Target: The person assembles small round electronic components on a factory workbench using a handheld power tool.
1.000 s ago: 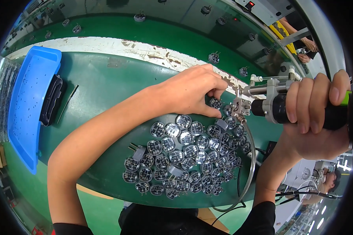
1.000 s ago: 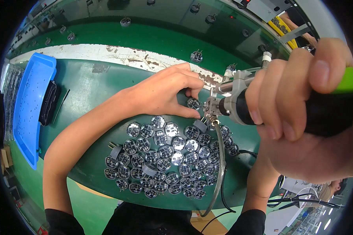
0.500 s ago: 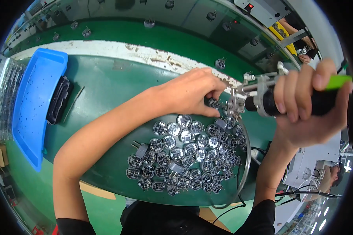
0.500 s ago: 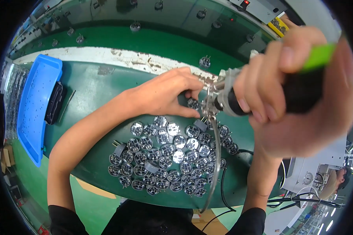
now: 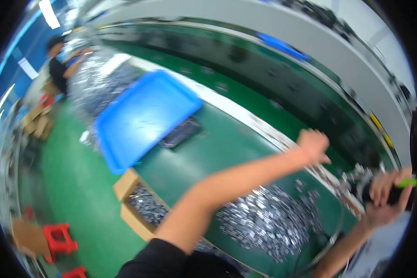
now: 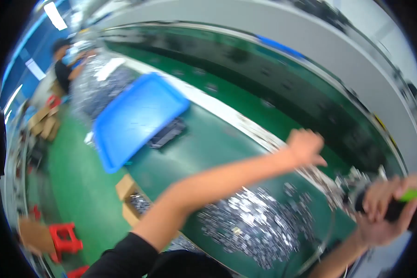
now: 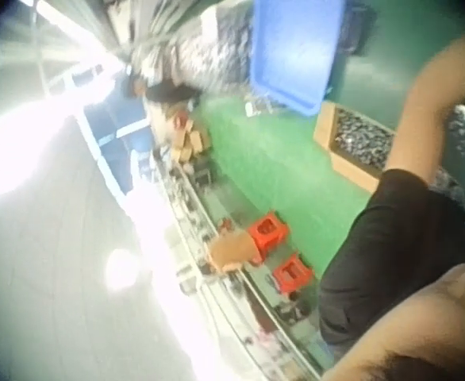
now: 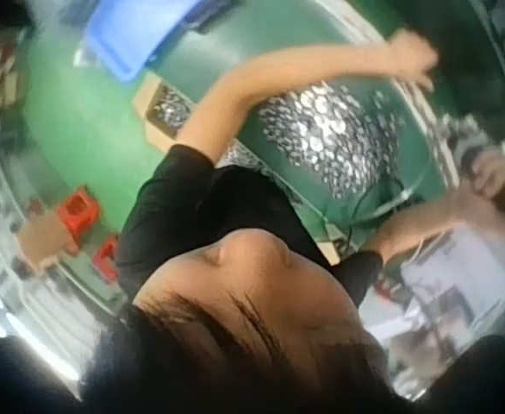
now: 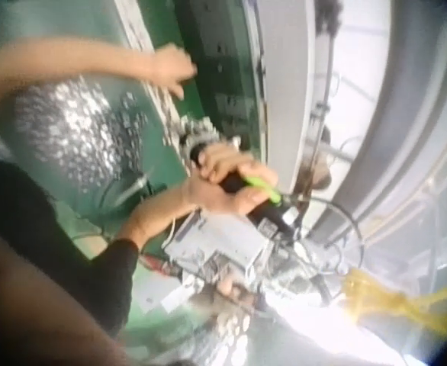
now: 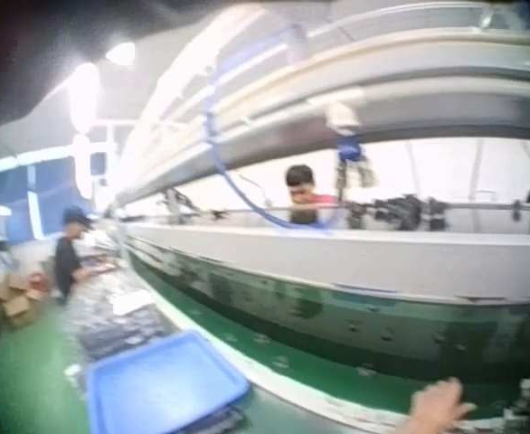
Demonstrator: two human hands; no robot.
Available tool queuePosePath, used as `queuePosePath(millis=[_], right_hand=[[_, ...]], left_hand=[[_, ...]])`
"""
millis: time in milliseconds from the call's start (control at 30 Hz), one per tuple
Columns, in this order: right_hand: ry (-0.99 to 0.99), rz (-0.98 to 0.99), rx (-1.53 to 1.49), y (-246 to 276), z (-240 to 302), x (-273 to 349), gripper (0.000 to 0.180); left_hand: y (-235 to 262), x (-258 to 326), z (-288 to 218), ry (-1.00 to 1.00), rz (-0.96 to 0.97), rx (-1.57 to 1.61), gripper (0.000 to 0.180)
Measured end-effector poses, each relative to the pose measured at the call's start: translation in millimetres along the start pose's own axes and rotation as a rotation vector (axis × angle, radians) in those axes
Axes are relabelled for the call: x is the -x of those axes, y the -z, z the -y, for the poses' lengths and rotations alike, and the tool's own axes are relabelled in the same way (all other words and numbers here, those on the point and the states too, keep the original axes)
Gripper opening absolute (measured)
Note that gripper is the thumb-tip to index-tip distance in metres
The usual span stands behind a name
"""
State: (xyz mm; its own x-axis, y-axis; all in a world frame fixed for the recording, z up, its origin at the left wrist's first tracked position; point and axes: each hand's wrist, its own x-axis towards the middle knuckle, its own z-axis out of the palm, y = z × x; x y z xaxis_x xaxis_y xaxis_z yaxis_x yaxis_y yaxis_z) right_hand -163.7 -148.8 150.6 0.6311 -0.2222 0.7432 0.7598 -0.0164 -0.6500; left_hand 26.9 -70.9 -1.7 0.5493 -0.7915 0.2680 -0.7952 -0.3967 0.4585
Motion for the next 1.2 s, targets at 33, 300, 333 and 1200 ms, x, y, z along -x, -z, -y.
queuePosePath(millis=[33, 300, 333, 1200], right_hand=[[-0.022, 0.000, 0.009, 8.7, 10.9, 0.5, 0.027], [-0.034, -0.188, 0.149, 23.4, -10.0, -3.1, 0.021], [-0.031, -0.191, 0.159, 21.6, -10.7, -2.8, 0.022], [-0.088, 0.144, 0.027, -30.6, 22.7, -15.9, 0.032]], left_hand=[[-10.4, -7.8, -17.5, -0.002, -0.026, 0.070, 0.058], [-31.9, -22.8, -12.8, -0.043, -0.017, 0.069, 0.042], [-28.8, -25.2, -14.1, -0.041, 0.016, 0.051, 0.041], [42.1, 53.3, 31.4, -0.707, 0.265, 0.534, 0.036]])
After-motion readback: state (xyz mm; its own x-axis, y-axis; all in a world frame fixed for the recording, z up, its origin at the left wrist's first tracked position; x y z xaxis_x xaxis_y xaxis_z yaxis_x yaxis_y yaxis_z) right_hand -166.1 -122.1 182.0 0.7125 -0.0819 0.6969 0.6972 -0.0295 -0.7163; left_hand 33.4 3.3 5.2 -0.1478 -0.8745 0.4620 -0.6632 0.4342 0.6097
